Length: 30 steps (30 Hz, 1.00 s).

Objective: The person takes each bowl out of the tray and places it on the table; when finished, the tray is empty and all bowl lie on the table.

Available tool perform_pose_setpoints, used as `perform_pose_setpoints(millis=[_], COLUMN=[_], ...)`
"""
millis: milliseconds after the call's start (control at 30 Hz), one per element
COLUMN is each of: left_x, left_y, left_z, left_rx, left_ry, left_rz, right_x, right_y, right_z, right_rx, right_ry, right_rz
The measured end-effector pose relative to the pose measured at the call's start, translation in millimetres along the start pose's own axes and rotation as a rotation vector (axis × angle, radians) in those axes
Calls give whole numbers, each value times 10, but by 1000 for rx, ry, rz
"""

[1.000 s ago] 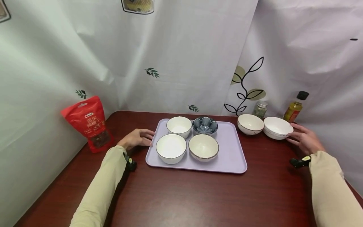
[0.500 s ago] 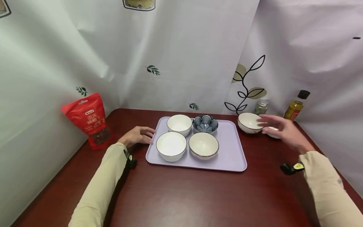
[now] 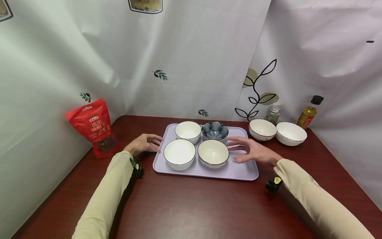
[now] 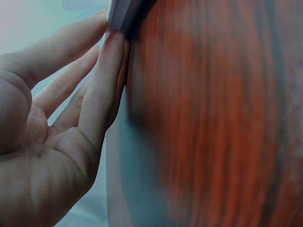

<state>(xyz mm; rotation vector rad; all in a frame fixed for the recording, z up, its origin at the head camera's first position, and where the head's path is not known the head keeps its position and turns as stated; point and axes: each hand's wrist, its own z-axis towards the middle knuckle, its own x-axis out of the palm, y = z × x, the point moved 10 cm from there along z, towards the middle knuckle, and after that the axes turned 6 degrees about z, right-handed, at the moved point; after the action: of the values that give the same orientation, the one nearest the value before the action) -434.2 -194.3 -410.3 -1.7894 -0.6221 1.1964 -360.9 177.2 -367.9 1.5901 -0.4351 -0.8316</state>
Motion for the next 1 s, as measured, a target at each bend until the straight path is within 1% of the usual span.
perform_pose_setpoints(millis=[67, 133, 300, 433, 600, 700, 767, 833, 1000], left_x=[3, -2, -12, -5, -19, -26, -30, -39, -35], left_y=[4, 10, 9, -10, 6, 37, 38, 48, 45], left_z=[0, 1, 8, 2, 7, 17, 11, 3, -5], left_rx=[1, 4, 9, 19, 14, -4, -2, -13, -5], left_ry=[2, 0, -8, 0, -1, -8, -8, -16, -13], left_rz=[1, 5, 6, 6, -4, -18, -8, -9, -1], right_x=[45, 81, 145, 199, 269, 275, 273, 268, 270], right_y=[-27, -44, -28, -14, -17, -19, -21, -25, -17], right_z=[47, 90, 187, 261, 359, 383, 393, 396, 382], right_rx=[13, 25, 1, -26, -16, -7, -3, 2, 4], right_ry=[-4, -15, -66, -106, -138, -171, -190, -209, -230], right_rz=[15, 0, -52, -41, -84, -137, -161, -179, -198])
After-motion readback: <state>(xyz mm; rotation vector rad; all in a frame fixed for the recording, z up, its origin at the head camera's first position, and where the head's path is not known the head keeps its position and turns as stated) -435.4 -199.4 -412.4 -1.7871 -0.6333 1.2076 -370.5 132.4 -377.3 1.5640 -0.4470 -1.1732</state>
